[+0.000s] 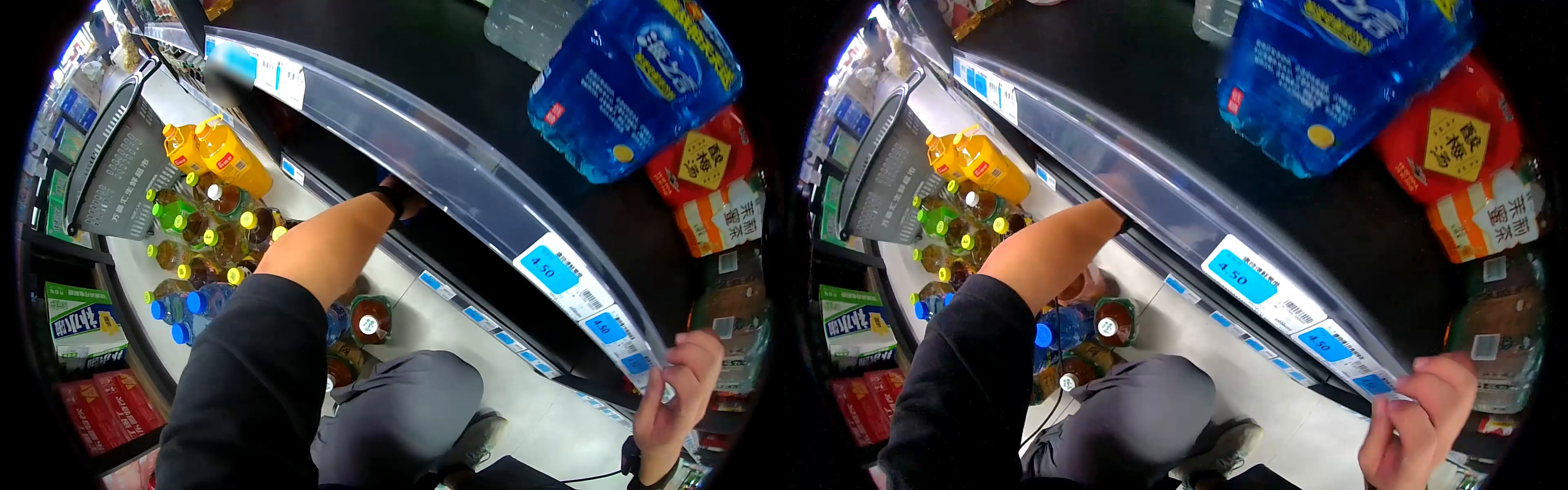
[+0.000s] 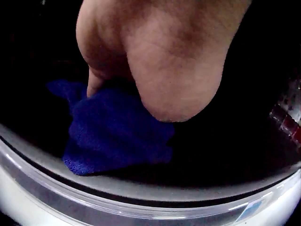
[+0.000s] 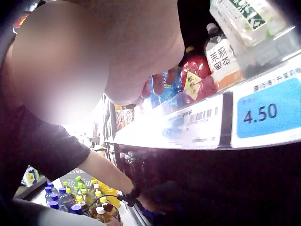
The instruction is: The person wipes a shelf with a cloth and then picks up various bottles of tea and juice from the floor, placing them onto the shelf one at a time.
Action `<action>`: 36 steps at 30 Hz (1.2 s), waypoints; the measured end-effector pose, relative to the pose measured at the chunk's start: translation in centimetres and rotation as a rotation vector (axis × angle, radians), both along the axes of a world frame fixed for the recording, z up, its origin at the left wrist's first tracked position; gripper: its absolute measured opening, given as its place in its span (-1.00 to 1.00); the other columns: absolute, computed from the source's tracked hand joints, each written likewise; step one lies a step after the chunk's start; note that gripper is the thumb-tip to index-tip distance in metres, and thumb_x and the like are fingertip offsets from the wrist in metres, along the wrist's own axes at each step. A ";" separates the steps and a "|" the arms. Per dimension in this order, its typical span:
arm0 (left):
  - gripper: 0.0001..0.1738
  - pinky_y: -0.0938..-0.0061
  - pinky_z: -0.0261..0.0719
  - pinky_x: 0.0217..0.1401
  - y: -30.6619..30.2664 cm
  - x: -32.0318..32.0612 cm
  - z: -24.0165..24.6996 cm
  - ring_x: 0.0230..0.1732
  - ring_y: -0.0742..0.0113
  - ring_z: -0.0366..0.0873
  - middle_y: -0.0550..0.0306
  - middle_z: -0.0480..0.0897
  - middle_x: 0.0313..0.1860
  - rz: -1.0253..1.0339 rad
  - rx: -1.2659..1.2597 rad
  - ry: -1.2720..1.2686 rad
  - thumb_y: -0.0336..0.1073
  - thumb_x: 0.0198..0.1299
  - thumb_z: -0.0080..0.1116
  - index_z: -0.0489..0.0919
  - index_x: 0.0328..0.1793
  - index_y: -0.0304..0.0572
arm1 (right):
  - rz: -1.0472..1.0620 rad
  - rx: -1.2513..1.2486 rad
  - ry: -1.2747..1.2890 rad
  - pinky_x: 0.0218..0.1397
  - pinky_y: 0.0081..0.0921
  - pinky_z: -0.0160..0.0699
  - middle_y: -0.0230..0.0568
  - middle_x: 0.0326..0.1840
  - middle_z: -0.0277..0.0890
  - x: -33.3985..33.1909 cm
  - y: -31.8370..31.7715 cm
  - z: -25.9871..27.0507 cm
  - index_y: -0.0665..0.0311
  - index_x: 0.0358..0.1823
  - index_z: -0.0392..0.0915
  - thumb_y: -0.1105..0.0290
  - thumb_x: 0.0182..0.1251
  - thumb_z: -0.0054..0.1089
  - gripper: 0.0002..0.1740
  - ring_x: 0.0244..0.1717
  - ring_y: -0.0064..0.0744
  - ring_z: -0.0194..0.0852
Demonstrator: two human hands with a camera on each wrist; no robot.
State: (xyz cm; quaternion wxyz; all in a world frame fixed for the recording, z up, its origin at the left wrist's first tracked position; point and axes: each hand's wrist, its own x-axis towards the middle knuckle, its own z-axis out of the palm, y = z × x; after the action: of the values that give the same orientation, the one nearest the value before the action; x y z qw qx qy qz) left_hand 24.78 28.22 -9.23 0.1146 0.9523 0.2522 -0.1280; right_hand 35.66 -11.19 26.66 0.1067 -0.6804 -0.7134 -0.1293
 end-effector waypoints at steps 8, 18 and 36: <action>-0.28 -0.38 0.10 0.39 3.9 -3.7 -0.5 0.59 -0.43 -0.22 -0.01 -0.13 0.66 0.366 -0.087 -0.051 0.07 0.34 0.03 0.10 0.60 0.40 | 0.082 -0.072 -0.013 -0.20 -0.16 0.39 -0.07 -0.20 0.37 -1.2 7.2 0.0 0.37 0.07 0.47 0.33 -0.05 0.43 -0.40 -0.28 -0.02 0.37; -0.32 -0.31 -0.11 0.49 4.7 -5.4 2.2 0.63 -0.30 -0.30 0.05 -0.23 0.68 0.740 -0.182 0.040 0.01 0.40 -0.15 -0.02 0.63 0.52 | 0.030 -0.362 -0.019 -0.17 -0.15 0.31 -0.09 -0.35 0.35 -3.0 13.1 -0.5 0.46 0.28 0.30 0.31 0.02 0.41 -0.22 -0.30 -0.03 0.32; -0.38 -0.11 -0.14 0.58 13.0 -7.4 0.6 0.61 -0.36 -0.23 -0.05 -0.13 0.66 0.786 0.025 -0.169 -0.06 0.44 -0.19 0.12 0.61 0.21 | 0.026 -0.431 -0.162 0.47 -0.13 0.07 0.27 0.35 0.09 2.0 9.2 -1.8 0.57 0.43 -0.02 0.34 0.27 0.27 -0.15 0.39 0.08 0.15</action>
State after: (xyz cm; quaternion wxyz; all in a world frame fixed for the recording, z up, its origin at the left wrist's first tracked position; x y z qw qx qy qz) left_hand 17.43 41.27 -8.60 0.1638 0.7918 0.5883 0.0074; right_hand 37.69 -1.97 24.84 -0.0968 -0.6657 -0.7395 -0.0267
